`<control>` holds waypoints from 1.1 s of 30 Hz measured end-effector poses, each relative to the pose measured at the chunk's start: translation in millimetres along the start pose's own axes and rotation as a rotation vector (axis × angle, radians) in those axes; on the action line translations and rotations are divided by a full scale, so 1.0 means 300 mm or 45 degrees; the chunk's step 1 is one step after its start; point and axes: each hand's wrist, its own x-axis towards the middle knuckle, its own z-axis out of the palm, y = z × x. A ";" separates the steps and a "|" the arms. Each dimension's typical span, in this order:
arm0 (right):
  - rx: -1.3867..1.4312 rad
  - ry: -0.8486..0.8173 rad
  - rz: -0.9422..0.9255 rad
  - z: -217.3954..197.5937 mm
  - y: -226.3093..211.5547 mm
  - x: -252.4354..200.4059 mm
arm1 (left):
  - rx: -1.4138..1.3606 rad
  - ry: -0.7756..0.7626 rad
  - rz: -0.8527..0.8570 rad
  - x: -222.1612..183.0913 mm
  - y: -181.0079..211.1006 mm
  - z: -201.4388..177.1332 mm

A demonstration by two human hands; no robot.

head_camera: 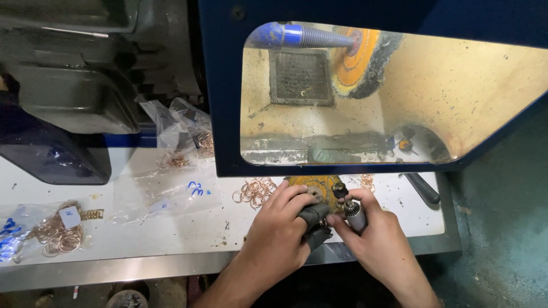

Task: Polishing small jewelry components using a handheld rotary tool at a dedicated polishing station.

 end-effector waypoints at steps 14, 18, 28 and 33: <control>-0.021 0.095 -0.134 0.035 0.029 0.000 | -0.001 -0.017 -0.023 -0.004 -0.005 0.001; 0.078 0.087 -0.187 0.034 0.031 0.005 | -0.009 -0.014 -0.027 -0.006 -0.009 0.009; 0.079 0.091 -0.233 0.039 0.036 0.004 | 0.044 -0.005 -0.008 -0.008 -0.013 0.018; 0.085 0.074 -0.211 0.038 0.036 0.006 | 0.052 0.013 0.005 -0.006 -0.005 0.014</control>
